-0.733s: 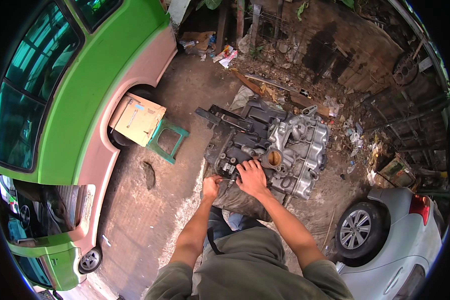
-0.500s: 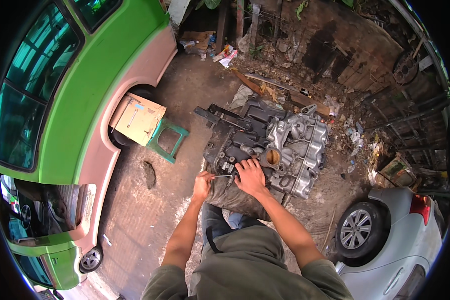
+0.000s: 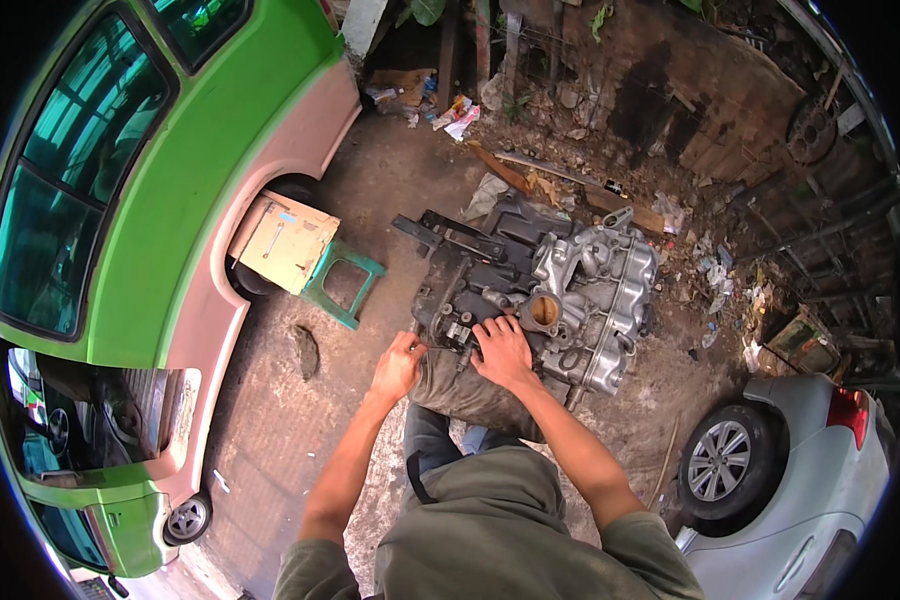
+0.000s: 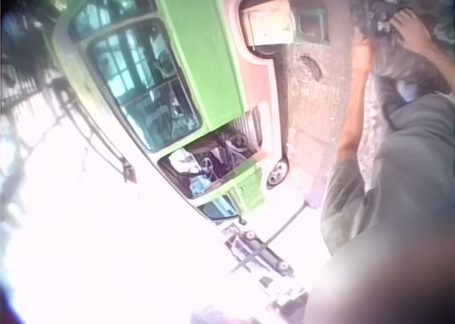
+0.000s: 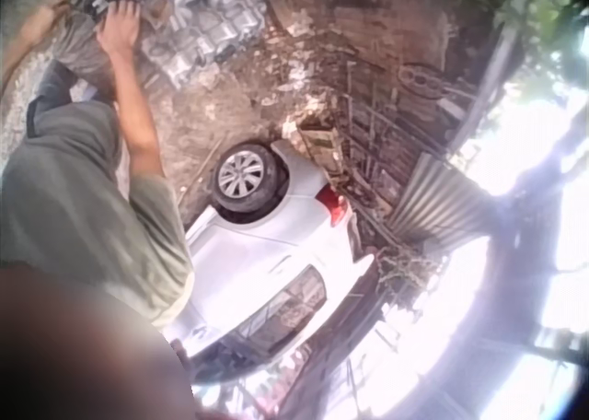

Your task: The person uses a wrench to loosen and remove bolts from a car engine block resting on a cloth on the ground. They then remove a small metal component from the engine and place it on a nearby cardboard box.

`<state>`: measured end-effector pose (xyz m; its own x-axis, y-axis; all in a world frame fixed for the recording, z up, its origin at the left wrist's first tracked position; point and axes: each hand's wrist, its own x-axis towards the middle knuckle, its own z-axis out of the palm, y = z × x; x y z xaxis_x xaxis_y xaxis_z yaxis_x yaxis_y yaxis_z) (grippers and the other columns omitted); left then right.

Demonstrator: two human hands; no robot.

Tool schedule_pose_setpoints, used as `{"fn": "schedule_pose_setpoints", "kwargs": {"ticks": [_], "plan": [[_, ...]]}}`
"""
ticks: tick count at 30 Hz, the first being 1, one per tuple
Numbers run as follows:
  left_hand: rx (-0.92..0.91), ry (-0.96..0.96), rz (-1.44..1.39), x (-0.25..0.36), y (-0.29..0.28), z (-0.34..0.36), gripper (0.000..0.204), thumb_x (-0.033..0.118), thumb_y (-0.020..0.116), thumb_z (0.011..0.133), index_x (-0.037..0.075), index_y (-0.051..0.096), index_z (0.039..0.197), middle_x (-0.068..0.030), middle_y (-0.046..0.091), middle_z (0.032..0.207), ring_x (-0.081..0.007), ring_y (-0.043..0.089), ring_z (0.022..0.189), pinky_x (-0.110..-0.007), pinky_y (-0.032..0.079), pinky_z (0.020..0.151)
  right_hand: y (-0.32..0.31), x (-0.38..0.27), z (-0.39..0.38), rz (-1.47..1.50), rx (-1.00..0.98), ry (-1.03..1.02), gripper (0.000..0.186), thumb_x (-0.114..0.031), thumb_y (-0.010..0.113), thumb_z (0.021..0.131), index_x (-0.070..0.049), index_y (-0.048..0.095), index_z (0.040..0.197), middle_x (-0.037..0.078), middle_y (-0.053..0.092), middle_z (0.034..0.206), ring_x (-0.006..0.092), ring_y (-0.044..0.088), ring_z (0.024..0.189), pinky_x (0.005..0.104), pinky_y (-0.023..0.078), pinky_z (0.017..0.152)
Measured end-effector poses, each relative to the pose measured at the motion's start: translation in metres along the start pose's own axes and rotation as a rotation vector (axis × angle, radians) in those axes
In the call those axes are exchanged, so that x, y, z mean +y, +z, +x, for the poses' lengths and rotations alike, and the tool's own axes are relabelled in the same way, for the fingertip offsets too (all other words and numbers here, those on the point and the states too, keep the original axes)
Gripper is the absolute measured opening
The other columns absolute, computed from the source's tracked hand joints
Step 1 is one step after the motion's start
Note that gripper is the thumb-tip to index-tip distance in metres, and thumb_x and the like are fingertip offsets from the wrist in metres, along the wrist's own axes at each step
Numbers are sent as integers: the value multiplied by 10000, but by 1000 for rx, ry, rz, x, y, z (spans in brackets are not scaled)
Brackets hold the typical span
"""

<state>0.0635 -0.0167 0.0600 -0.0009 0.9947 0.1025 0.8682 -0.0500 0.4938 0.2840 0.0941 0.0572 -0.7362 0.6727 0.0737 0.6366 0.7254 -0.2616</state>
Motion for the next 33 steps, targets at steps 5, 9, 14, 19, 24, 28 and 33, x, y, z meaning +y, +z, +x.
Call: {"fn": "schedule_pose_setpoints", "kwargs": {"ticks": [5,9,14,19,24,28,33], "plan": [[38,42,-8,11,1,8,308,-50,621,755,49,738,1022,-90,608,938,-296,600,954,-398,536,845,-1,0,0,-18,-15,10,468,-294,732,786,-52,639,1177,121,604,1097,304,533,1141,435,360,1097],[43,105,-42,17,0,14,322,-61,619,727,33,738,1011,-86,614,929,-286,596,940,-384,536,856,-3,-1,1,-25,-46,20,466,-303,723,809,-50,642,1191,119,605,1101,297,532,1140,429,357,1103],[-8,151,-57,22,-1,15,369,-54,611,695,21,726,1037,-78,608,949,-275,593,993,-407,553,835,-5,-3,2,-31,-75,35,471,-307,717,817,-49,639,1203,117,605,1115,294,530,1144,430,351,1110],[-3,169,-89,28,2,14,375,-50,614,675,12,721,1029,-76,610,947,-272,595,1013,-396,548,846,-5,-3,2,-34,-56,25,489,-306,719,810,-48,631,1215,118,604,1116,298,531,1148,439,343,1114],[13,233,-90,32,1,17,383,-35,626,644,-1,714,1016,-81,610,946,-282,594,990,-384,535,854,-5,-3,1,-16,14,6,463,-269,711,766,-35,647,1160,124,617,1066,290,550,1126,434,347,1108],[40,264,-114,36,-3,20,328,-59,627,660,-4,729,967,-92,629,898,-279,609,901,-382,543,809,-4,-3,1,-11,18,3,463,-267,711,765,-34,647,1160,125,617,1056,291,553,1115,434,352,1103],[0,260,-108,36,0,21,354,-23,643,639,3,721,983,-81,620,914,-277,602,947,-382,542,820,-2,-2,1,-3,17,6,461,-263,709,764,-33,647,1158,125,617,1057,293,552,1114,434,358,1094]]}}
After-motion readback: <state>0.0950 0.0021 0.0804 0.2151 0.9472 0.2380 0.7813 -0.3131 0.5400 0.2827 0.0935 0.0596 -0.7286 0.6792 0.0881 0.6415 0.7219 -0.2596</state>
